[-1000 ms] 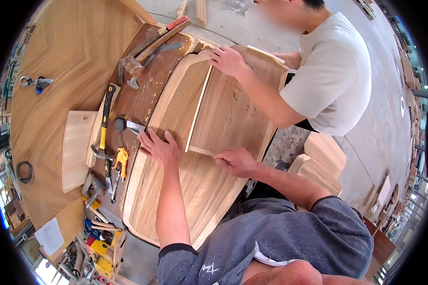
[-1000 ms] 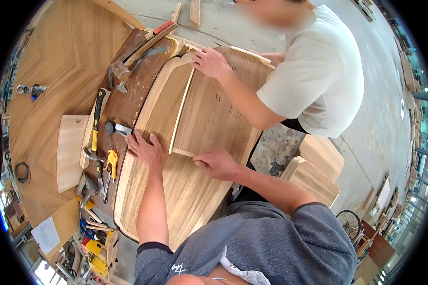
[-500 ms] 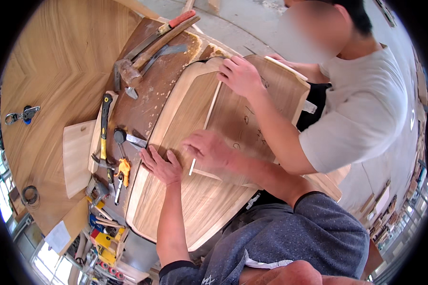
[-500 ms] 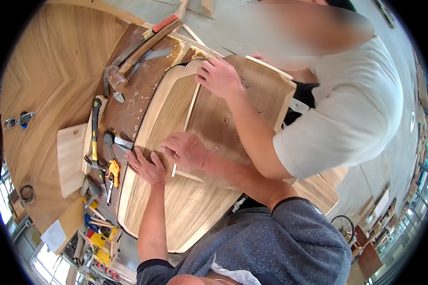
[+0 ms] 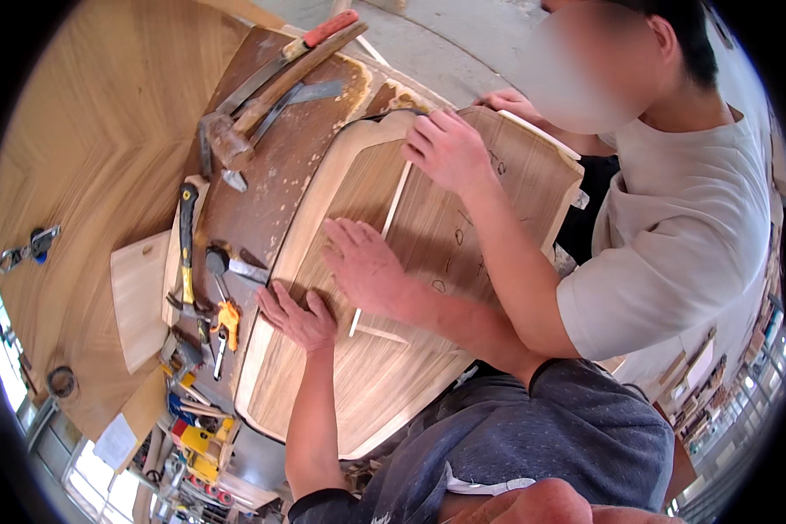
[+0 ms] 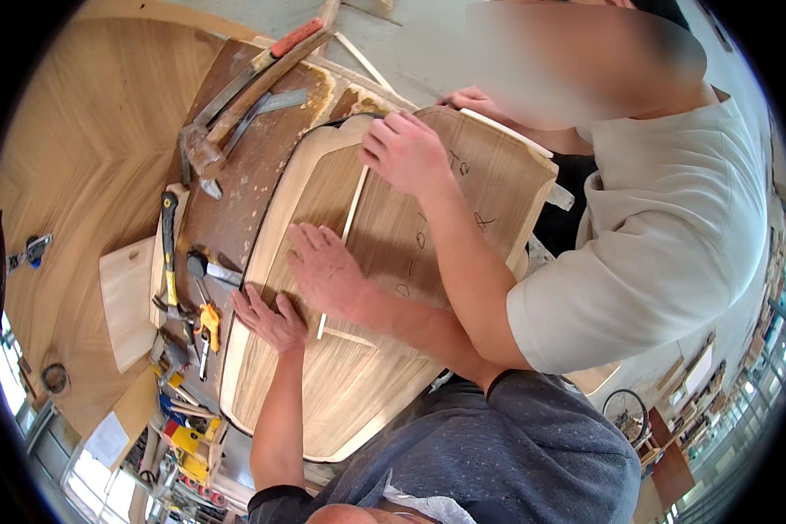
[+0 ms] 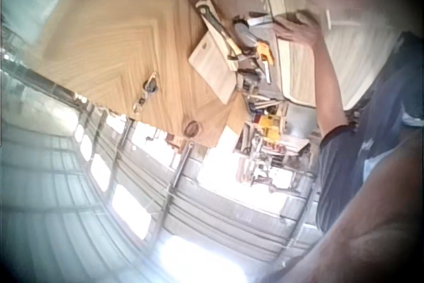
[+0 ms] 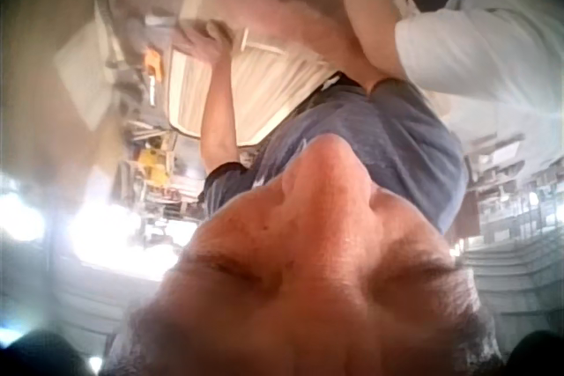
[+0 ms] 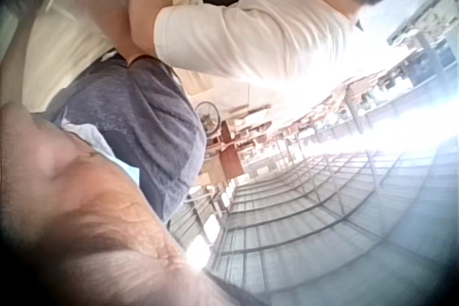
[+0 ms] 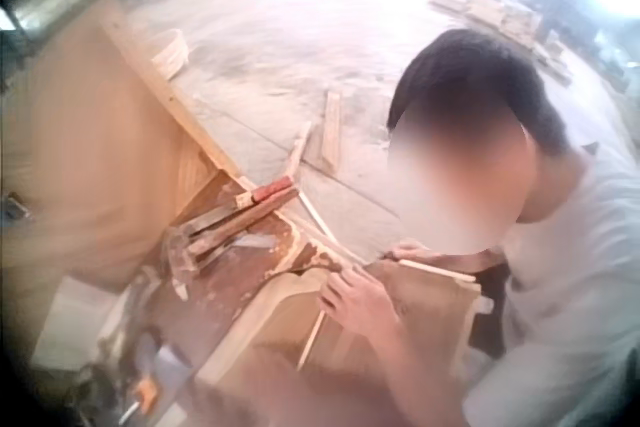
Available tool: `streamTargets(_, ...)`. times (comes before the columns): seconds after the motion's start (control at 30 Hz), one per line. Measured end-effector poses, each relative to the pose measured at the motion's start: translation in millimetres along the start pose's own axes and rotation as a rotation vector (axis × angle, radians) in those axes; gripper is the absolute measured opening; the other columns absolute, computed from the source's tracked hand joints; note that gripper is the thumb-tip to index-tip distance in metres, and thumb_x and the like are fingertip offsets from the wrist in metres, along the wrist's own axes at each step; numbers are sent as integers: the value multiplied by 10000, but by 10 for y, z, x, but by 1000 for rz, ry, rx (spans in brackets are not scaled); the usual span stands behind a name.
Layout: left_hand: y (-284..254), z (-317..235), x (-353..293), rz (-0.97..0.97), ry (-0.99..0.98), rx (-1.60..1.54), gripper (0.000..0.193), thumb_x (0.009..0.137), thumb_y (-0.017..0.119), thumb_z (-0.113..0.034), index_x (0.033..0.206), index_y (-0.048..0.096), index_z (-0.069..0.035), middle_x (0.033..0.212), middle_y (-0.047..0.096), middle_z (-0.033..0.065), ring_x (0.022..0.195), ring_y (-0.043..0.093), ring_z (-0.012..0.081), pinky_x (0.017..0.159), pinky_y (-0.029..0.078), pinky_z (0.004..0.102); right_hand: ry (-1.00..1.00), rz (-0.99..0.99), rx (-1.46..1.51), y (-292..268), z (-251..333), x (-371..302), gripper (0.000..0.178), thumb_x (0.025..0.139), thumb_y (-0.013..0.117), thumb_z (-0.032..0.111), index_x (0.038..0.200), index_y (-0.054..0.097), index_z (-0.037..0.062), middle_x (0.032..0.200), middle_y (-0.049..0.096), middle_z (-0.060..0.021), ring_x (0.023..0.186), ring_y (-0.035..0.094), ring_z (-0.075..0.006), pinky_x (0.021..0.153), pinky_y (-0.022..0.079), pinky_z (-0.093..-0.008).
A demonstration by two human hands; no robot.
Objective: The person handles a large wooden panel and a smaller wooden frame in a workshop. They place the frame onto the panel and use a marker to write on the wood. A coworker assists by holding the frame steady while the person marks the surface.
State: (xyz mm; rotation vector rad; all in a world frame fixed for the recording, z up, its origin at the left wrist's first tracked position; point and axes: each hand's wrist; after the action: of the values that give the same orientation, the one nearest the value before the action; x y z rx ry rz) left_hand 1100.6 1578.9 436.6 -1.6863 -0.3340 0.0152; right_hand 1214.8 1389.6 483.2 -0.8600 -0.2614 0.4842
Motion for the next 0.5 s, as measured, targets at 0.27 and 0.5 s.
streamTargets(0.27, -5, 10, 3, 17, 20, 19, 712, 1054, 464, -494, 1556, 381, 5, 1642, 265, 284, 1523, 227, 489, 1227, 173, 630, -19, 38, -128, 107, 25, -85, 396, 886, 591, 249, 1170, 700, -4, 1513, 491, -231, 1444, 377, -374, 1187, 313, -531)
streamTargets(0.5, -5, 25, -2, 24, 32, 21, 708, 1052, 478, -460, 1567, 356, 9, 1649, 250, 289, 1526, 220, 490, 1225, 168, 629, -49, 12, -161, 129, 8, -107, 407, 893, 586, 269, 1176, 707, 4, 1516, 494, -226, 1438, 374, -375, 1186, 294, -544)
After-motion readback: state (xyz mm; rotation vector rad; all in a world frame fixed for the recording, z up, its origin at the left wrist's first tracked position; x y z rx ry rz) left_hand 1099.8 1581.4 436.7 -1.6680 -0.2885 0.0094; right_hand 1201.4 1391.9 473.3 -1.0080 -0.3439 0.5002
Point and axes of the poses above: each hand's wrist, its own x-axis towards the middle knuckle, its own y-axis out of the palm, z = x × y
